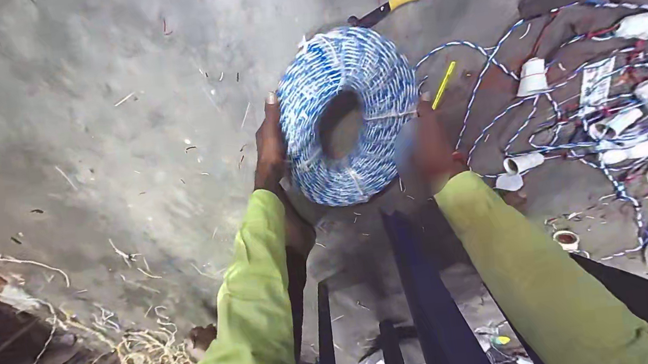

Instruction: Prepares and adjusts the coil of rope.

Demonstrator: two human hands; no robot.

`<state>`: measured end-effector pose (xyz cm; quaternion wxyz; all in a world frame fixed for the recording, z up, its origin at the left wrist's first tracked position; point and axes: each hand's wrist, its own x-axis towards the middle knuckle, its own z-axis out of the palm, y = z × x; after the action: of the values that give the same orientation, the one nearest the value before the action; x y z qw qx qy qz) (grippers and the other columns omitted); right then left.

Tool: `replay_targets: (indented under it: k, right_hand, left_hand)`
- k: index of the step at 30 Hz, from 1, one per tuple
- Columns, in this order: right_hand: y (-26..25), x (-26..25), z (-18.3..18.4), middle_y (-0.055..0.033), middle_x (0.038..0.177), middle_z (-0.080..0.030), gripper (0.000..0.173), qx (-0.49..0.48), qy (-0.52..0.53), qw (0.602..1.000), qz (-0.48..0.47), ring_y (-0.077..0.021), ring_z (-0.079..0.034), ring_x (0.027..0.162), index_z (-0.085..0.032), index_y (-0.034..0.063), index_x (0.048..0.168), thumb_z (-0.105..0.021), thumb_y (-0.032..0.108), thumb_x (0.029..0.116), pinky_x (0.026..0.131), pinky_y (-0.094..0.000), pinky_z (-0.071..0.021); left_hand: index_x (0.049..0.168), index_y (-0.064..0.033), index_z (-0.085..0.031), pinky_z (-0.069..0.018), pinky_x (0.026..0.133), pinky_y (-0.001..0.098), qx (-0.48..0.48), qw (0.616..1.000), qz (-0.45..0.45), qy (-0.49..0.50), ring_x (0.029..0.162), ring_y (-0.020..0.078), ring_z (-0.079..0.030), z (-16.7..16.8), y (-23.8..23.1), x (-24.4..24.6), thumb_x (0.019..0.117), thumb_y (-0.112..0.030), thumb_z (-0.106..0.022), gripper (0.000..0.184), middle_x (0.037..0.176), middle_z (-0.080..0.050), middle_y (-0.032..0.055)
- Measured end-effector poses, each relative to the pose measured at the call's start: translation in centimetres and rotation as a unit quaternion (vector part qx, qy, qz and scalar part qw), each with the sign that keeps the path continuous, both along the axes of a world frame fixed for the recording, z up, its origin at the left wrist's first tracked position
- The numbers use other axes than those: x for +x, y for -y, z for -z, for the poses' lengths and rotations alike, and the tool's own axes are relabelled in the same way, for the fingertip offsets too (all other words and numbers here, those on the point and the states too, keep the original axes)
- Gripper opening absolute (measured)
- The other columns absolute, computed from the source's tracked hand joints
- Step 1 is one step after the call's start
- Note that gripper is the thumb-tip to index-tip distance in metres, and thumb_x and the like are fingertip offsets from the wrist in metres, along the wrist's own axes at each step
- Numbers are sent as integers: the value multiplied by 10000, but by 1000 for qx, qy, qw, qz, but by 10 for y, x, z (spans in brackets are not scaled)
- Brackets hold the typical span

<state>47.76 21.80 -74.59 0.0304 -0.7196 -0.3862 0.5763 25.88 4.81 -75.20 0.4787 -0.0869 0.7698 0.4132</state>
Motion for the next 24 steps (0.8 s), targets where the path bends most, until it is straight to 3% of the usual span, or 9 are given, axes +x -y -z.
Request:
replay_targets:
  k: [3, 6, 10, 13, 16, 18, 20, 22, 24]
  right_hand:
    - [8, -1, -6, -180, 1280, -607, 601, -15, -9, 999, 31, -254, -593, 1168, -570, 6, 1322, -387, 522, 1074, 985, -491, -504]
    - [-2, 3, -33, -150, 1280, -604, 522, -30, -100, 993, 53, -244, -595, 1138, -530, 52, 1389, -398, 454, 1085, 944, -484, -515]
    - [11, 37, -113, -100, 1210, -624, 398, -17, -148, 984, 102, -204, -615, 1086, -542, 83, 1346, -401, 330, 1067, 911, -453, -539]
    - [-6, 33, -200, -151, 1166, -614, 444, 43, -127, 987, 92, -239, -612, 1036, -564, 24, 1292, -418, 383, 1076, 859, -473, -538]
    - [-6, 57, -319, -209, 1261, -594, 611, 95, -105, 990, -15, -291, -605, 1111, -512, 3, 1383, -425, 516, 1063, 911, -528, -525]
    - [-2, 82, -397, -146, 1131, -607, 595, 150, -98, 979, -96, -226, -616, 986, -531, 18, 1338, -439, 530, 1049, 838, -474, -541]
    - [-4, 102, -476, -87, 1057, -599, 518, 212, -144, 957, -138, -177, -614, 918, -560, 51, 1280, -453, 506, 1058, 799, -437, -542]
    - [13, 138, -540, -19, 968, -612, 386, 255, -197, 935, -152, -119, -645, 847, -578, 101, 1191, -471, 449, 1062, 747, -373, -573]
    - [31, 170, -593, 30, 897, -637, 259, 258, -268, 914, -163, -85, -678, 800, -574, 140, 1111, -473, 377, 1079, 715, -321, -605]
  left_hand:
    - [1397, -123, -594, -551, 995, 501, -13, 1000, 15, -3, 1189, 234, -651, -8, 2, 2, 920, -747, -526, 789, 1300, -672, 111]
    - [1445, -161, -522, -548, 913, 557, -54, 997, 52, -20, 1138, 323, -643, -41, -5, 9, 762, -832, -651, 966, 1288, -651, 164]
    - [1425, -71, -526, -527, 992, 598, -103, 992, 68, -28, 1188, 361, -627, -106, -24, 27, 711, -776, -753, 1030, 1289, -633, 221]
    - [1312, -57, -609, -573, 914, 591, -68, 992, 69, -74, 1079, 347, -685, -199, -43, 29, 689, -821, -732, 993, 1166, -690, 206]
    - [1297, -18, -604, -583, 882, 583, -20, 996, 56, -68, 1048, 337, -695, -326, -27, 55, 766, -811, -673, 957, 1149, -693, 208]
    - [1312, -33, -596, -595, 858, 543, 25, 997, 49, -47, 1032, 299, -701, -412, -1, 86, 857, -778, -597, 873, 1161, -695, 177]
    - [1364, -131, -581, -598, 834, 526, 55, 994, 74, -54, 1036, 269, -699, -495, 17, 112, 913, -795, -466, 810, 1176, -697, 125]
    - [1370, -253, -579, -590, 811, 538, 33, 991, 109, -64, 1035, 268, -696, -562, 47, 156, 901, -857, -336, 803, 1164, -703, 82]
    - [1336, -300, -585, -597, 776, 546, 71, 988, 129, -56, 1003, 277, -707, -605, 84, 186, 898, -854, -317, 755, 1128, -712, 67]
